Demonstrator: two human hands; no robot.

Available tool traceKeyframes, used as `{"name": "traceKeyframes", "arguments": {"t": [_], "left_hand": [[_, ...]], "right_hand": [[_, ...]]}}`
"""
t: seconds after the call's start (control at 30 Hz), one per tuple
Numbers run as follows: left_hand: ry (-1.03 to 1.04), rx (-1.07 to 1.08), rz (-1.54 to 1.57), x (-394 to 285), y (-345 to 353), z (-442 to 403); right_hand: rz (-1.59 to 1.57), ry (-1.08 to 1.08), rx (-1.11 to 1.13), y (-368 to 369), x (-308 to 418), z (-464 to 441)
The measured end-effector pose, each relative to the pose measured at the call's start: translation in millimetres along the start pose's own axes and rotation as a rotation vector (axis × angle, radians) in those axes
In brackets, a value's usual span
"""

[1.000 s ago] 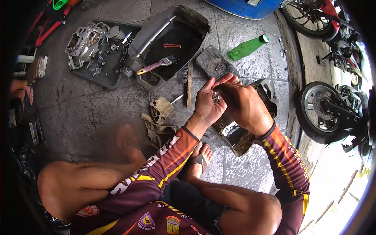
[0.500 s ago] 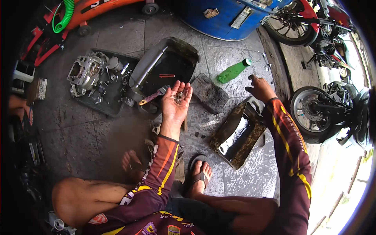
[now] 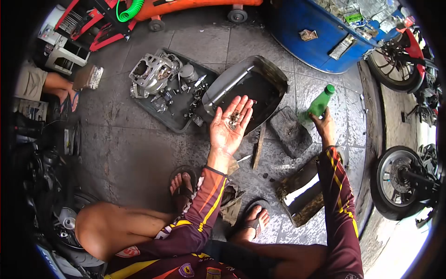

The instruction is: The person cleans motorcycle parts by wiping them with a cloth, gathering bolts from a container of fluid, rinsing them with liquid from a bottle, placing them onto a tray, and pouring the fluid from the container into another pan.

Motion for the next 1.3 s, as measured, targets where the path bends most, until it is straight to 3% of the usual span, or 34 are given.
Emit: {"name": "traceKeyframes", "arguments": {"t": [0.07,0.13,0.2,0.3,0.4,0.47,0.73,1.3], "left_hand": [[0.010,-0.008,-0.006,-3,-4,-5],[-0.006,-0.015,0.007,-4,-11,-17],[0.011,-0.060,0.000,-10,-27,-30],[0.027,-0.166,-0.050,-14,-52,-50],[0.054,-0.161,-0.136,-17,-60,-68],[0.094,-0.177,-0.213,-15,-64,-74],[-0.057,0.004,-0.169,19,-53,-85],[-0.121,-0.020,-0.145,13,-63,-70]], "right_hand": [[0.066,-0.039,-0.061,-9,15,-6],[-0.186,-0.035,-0.205,-34,33,-16],[-0.291,-0.247,-0.069,-60,71,-21],[0.108,-0.522,-0.063,-108,134,4],[0.325,-0.551,0.115,-126,160,32],[0.355,-0.679,0.066,-144,181,57],[0.669,-0.556,0.200,-158,206,110],[0.708,-0.447,0.158,-158,226,109]]}}
Point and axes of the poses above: each hand's wrist, its own z-axis away from the middle knuckle, its own y-axis out of the palm, x = y × z, the point moved 8 cm from there along -z, towards the middle knuckle, and after that the axes turned 13 degrees about z, right-handed, at the moved point
